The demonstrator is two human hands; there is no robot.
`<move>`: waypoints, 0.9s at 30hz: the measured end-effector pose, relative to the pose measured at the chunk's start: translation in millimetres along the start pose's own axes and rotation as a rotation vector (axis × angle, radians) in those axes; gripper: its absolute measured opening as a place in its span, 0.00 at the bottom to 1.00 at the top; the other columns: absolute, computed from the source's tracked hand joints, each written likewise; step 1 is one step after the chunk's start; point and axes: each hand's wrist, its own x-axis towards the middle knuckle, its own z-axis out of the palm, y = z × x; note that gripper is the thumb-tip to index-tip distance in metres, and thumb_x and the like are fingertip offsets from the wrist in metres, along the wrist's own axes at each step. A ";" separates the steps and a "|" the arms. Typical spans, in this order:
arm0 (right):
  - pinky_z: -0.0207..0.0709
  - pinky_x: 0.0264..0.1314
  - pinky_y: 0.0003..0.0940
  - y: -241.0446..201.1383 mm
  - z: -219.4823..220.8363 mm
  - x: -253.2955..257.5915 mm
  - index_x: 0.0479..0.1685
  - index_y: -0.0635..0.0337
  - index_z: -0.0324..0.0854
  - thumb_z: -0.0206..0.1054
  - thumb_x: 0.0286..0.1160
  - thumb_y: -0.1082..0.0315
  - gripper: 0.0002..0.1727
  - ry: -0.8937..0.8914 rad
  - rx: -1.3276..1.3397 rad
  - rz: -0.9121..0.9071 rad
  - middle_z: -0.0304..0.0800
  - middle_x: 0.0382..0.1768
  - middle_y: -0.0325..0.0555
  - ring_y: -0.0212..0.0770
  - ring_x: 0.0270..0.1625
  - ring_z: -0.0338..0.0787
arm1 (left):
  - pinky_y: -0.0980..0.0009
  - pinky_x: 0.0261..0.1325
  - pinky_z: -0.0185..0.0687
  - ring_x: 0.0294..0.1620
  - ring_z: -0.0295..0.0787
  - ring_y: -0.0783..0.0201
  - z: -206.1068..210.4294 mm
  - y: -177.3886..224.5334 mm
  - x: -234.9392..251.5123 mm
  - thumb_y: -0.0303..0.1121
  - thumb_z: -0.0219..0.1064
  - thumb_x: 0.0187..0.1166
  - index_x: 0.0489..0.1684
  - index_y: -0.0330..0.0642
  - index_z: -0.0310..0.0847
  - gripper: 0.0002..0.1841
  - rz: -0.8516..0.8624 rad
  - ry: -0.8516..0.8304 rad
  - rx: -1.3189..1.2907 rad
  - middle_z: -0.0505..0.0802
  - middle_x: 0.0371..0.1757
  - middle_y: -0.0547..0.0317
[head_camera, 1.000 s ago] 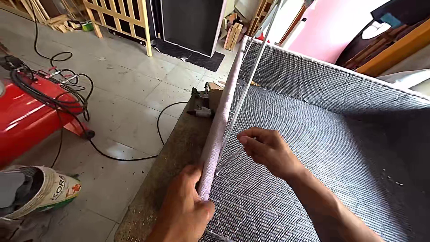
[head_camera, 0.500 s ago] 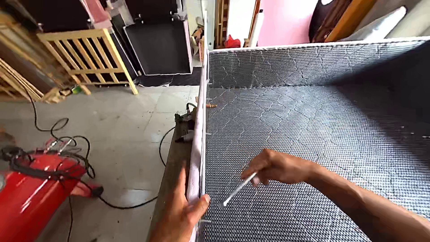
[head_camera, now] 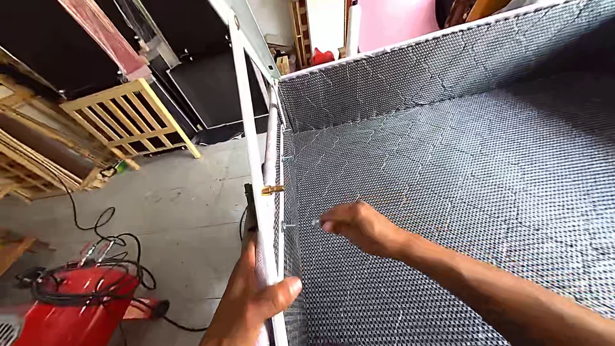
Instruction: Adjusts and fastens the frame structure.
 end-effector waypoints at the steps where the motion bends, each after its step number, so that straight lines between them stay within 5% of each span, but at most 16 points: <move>1: 0.87 0.48 0.30 8.8 3.5 9.5 0.51 0.52 0.91 0.61 0.87 0.64 0.12 -0.021 -0.252 -0.213 0.93 0.41 0.34 0.30 0.43 0.91 | 0.71 0.58 0.91 0.55 0.92 0.71 -1.9 -0.3 -0.4 0.45 0.84 0.54 0.76 0.32 0.65 0.47 0.018 -0.020 0.015 0.92 0.56 0.59; 3: 0.84 0.53 0.39 13.1 2.7 28.1 0.50 0.47 0.91 0.59 0.87 0.65 0.13 -0.035 -0.507 -0.472 0.92 0.42 0.37 0.38 0.48 0.91 | 0.71 0.60 0.91 0.56 0.92 0.72 -5.0 -1.2 -0.6 0.41 0.83 0.54 0.75 0.32 0.66 0.45 0.060 -0.047 0.043 0.92 0.56 0.61; 6: 0.76 0.50 0.45 1.1 -5.2 52.5 0.46 0.47 0.91 0.57 0.84 0.69 0.14 0.021 -0.693 -0.670 0.89 0.36 0.38 0.42 0.42 0.87 | 0.74 0.63 0.88 0.59 0.90 0.75 -6.5 -1.2 -1.1 0.39 0.82 0.55 0.76 0.32 0.62 0.45 0.098 -0.064 0.067 0.91 0.58 0.64; 10: 0.70 0.58 0.51 -11.7 -7.5 75.8 0.39 0.52 0.89 0.56 0.84 0.72 0.14 0.045 -0.801 -0.857 0.86 0.32 0.40 0.45 0.41 0.84 | 0.75 0.68 0.85 0.63 0.87 0.76 -6.8 -3.6 0.4 0.40 0.80 0.57 0.80 0.27 0.57 0.49 0.127 -0.082 0.089 0.89 0.63 0.62; 13: 0.64 0.78 0.59 -19.4 -8.9 93.4 0.36 0.55 0.87 0.55 0.84 0.73 0.14 0.040 -0.814 -0.962 0.88 0.34 0.42 0.47 0.47 0.88 | 0.77 0.69 0.84 0.64 0.85 0.78 -6.3 -2.6 0.9 0.40 0.80 0.57 0.80 0.25 0.56 0.50 0.130 -0.091 0.098 0.88 0.63 0.63; 16: 0.58 0.81 0.62 -13.0 -10.4 109.1 0.35 0.54 0.89 0.59 0.87 0.63 0.14 0.034 -0.810 -0.980 0.90 0.37 0.43 0.49 0.52 0.88 | 0.76 0.66 0.86 0.62 0.87 0.77 -6.8 -4.0 -0.6 0.39 0.80 0.58 0.77 0.30 0.60 0.45 0.121 -0.085 0.074 0.89 0.61 0.64; 19: 0.70 0.71 0.55 14.4 3.0 111.0 0.32 0.51 0.87 0.57 0.88 0.47 0.23 -0.008 -0.712 -0.804 0.88 0.35 0.40 0.45 0.49 0.89 | 0.77 0.65 0.85 0.61 0.86 0.78 -5.6 -1.6 1.5 0.40 0.80 0.55 0.78 0.28 0.59 0.47 0.106 -0.083 0.088 0.88 0.61 0.63; 22: 0.83 0.45 0.38 26.4 34.7 77.6 0.36 0.57 0.88 0.63 0.84 0.47 0.22 -0.126 -0.238 -0.292 0.87 0.29 0.39 0.35 0.37 0.88 | 0.78 0.64 0.86 0.59 0.88 0.79 -4.7 -0.9 -0.2 0.39 0.80 0.53 0.76 0.28 0.60 0.47 0.073 -0.055 0.092 0.89 0.59 0.62; 23: 0.84 0.36 0.37 15.0 51.1 56.1 0.41 0.63 0.87 0.65 0.84 0.52 0.20 -0.104 -0.028 -0.097 0.88 0.26 0.41 0.35 0.30 0.88 | 0.77 0.65 0.86 0.60 0.87 0.79 -5.2 -0.6 -0.9 0.39 0.81 0.54 0.76 0.27 0.59 0.48 0.066 -0.058 0.096 0.89 0.59 0.62; 25: 0.87 0.37 0.38 -14.5 83.5 10.7 0.61 0.64 0.79 0.61 0.88 0.54 0.20 -0.047 0.251 0.184 0.90 0.31 0.43 0.37 0.30 0.90 | 0.77 0.66 0.85 0.61 0.87 0.78 -5.1 0.7 -0.9 0.39 0.80 0.55 0.79 0.25 0.56 0.50 0.052 -0.052 0.099 0.88 0.61 0.59; 27: 0.90 0.38 0.36 -51.2 101.1 -27.1 0.81 0.65 0.66 0.68 0.81 0.64 0.30 0.057 0.394 0.233 0.93 0.48 0.46 0.36 0.33 0.92 | 0.77 0.66 0.85 0.61 0.87 0.77 -4.3 -0.1 -1.0 0.38 0.81 0.54 0.80 0.24 0.55 0.51 0.049 -0.039 0.088 0.87 0.62 0.58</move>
